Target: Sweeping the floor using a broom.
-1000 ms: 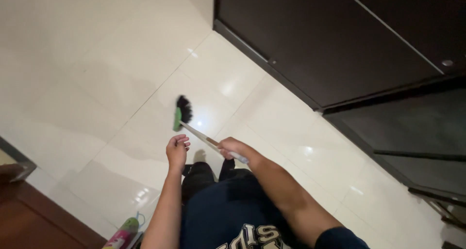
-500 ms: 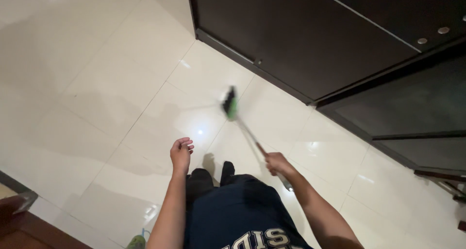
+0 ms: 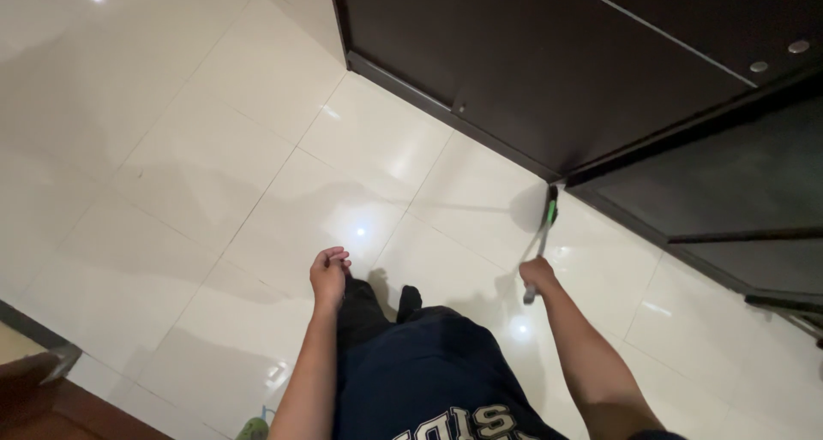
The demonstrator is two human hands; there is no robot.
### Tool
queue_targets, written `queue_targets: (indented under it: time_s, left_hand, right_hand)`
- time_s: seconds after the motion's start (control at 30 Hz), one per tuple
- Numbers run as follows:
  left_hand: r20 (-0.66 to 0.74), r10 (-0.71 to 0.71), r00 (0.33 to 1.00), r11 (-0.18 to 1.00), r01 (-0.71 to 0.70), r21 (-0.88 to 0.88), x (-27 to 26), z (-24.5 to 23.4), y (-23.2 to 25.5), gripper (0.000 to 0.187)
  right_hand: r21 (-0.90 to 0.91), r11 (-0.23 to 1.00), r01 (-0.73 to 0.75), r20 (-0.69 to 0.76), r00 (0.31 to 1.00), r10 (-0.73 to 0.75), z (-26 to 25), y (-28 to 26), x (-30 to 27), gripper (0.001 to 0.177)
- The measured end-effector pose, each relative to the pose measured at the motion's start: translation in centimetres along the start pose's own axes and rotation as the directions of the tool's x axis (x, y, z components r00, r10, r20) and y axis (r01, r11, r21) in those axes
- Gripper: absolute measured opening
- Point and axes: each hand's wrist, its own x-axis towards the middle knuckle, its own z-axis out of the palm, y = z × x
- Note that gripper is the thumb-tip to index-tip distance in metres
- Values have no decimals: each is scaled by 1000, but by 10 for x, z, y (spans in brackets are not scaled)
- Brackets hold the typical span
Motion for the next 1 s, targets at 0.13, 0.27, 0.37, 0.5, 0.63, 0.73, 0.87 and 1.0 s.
queue_targets:
  time_s: [0.13,0.27,0.37,0.5,0.63,0.73,0.87,1.0]
  left_hand:
    - [29,42,999,999,-42,6,15,-7,8,27]
    - [26,42,999,999,-42,18,32,-17,30,28]
    - [22,45,999,999,-46,17,43,-29,48,28]
    - [-7,47,999,998,-47,29,54,-53,66,29]
    - [-29,38,999,999,-37,27,67,-80,76,29]
    - [-50,31,998,999,-29,40,78,-95,83,28]
    - [-40,23,999,998,-21,67,92,-108,95,29]
    - [2,40,999,997,-40,73,107,-105,108,29]
  right_hand:
    - [172,985,-5,87,996,-10,61,-2,94,17]
    - [193,980,38,139,988,-66,93,-79,89,14]
    - [143,989,31,162,985,-54,113,-147,65,17]
    - [-140,967,212,213,960,-180,161,-207,71,21]
    - [-312,904,291,277,938,-207,178,-279,19,19]
    - [-378,877,297,264,942,-206,190,-317,-19,46]
    - [-526,702,481,382,871,-310,200,-343,-60,83]
    - [-386,740,551,486,803,-344,209,-342,-66,50]
